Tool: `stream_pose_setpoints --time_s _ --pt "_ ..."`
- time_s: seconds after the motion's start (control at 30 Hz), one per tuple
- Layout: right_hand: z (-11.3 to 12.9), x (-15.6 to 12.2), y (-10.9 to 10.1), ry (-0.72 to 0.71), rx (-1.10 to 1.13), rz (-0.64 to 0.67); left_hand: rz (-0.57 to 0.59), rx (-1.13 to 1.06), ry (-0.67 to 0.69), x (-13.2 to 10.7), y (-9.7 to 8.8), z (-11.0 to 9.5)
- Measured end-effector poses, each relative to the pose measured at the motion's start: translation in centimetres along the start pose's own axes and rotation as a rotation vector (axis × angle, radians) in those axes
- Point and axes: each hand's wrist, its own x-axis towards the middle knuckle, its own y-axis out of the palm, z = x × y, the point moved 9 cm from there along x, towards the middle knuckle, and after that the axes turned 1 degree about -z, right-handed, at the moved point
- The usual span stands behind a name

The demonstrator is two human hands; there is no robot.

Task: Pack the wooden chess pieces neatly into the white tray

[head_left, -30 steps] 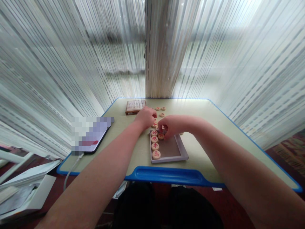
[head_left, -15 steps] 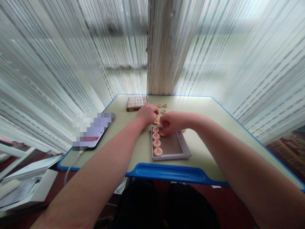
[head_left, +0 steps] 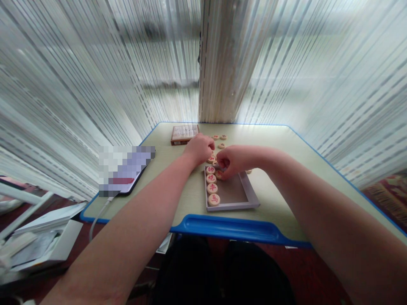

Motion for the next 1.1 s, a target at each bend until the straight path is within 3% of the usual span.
stream_pose_setpoints --time_s 0.83,1.1 --pt "0.18 -0.02 0.08 0.021 -0.031 0.000 -0.044 0.008 0.019 0.05 -0.20 -0.10" --pt "-0.77 -0.25 -0.25 0.011 0.125 0.025 -0.032 -0.011 0.048 0.21 -0.28 -0.30"
